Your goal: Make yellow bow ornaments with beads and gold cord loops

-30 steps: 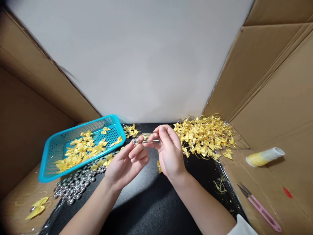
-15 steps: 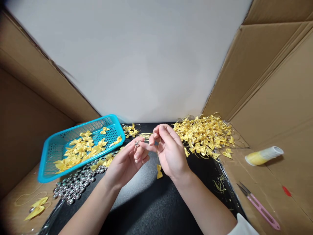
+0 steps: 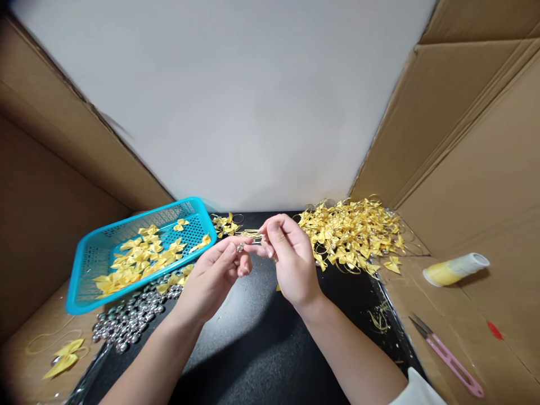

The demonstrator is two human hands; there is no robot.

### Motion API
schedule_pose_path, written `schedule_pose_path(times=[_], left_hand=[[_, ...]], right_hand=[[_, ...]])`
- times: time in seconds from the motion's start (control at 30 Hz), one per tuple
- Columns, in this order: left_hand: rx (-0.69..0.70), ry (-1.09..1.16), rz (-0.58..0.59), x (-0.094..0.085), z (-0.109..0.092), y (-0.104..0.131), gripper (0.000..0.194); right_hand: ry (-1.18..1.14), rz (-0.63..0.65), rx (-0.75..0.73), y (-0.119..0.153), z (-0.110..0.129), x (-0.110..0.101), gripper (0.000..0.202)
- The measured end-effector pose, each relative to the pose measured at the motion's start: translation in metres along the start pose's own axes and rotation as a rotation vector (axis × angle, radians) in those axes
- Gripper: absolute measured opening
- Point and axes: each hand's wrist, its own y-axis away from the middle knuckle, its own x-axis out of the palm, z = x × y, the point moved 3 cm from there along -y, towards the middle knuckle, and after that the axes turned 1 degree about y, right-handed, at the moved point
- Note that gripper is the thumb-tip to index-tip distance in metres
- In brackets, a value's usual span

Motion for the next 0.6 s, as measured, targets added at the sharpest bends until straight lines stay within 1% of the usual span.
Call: schedule_pose_path(times=[0.1, 0.2, 0.3, 0.47, 0.6], left_hand=[[0.091, -0.144, -0.016, -0.002, -0.002, 0.001, 0.026], [0.135, -0.247, -0.020, -0.002, -0.006, 0.002, 0.025], [0.137, -0.303, -0.012, -0.001, -0.011, 0.004, 0.021], [0.139, -0.357, -0.020, -0.001, -0.018, 0.002, 0.017], [0.076, -0.337, 0.001, -0.005, -0.016, 0.000, 0.020]], right_hand=[[0.027, 0.009, -0.017, 0.000, -0.002, -0.002, 0.022], [0.050, 0.019, -0.042, -0.001, -0.003, -0.003, 0.022], [0.053, 0.028, -0.065, 0.000, -0.004, -0.002, 0.022], [0.062, 0.050, -0.049, -0.001, -0.007, -0.004, 0.023], [0.079, 0.032, -0.048, -0.002, -0.010, -0.006, 0.023]])
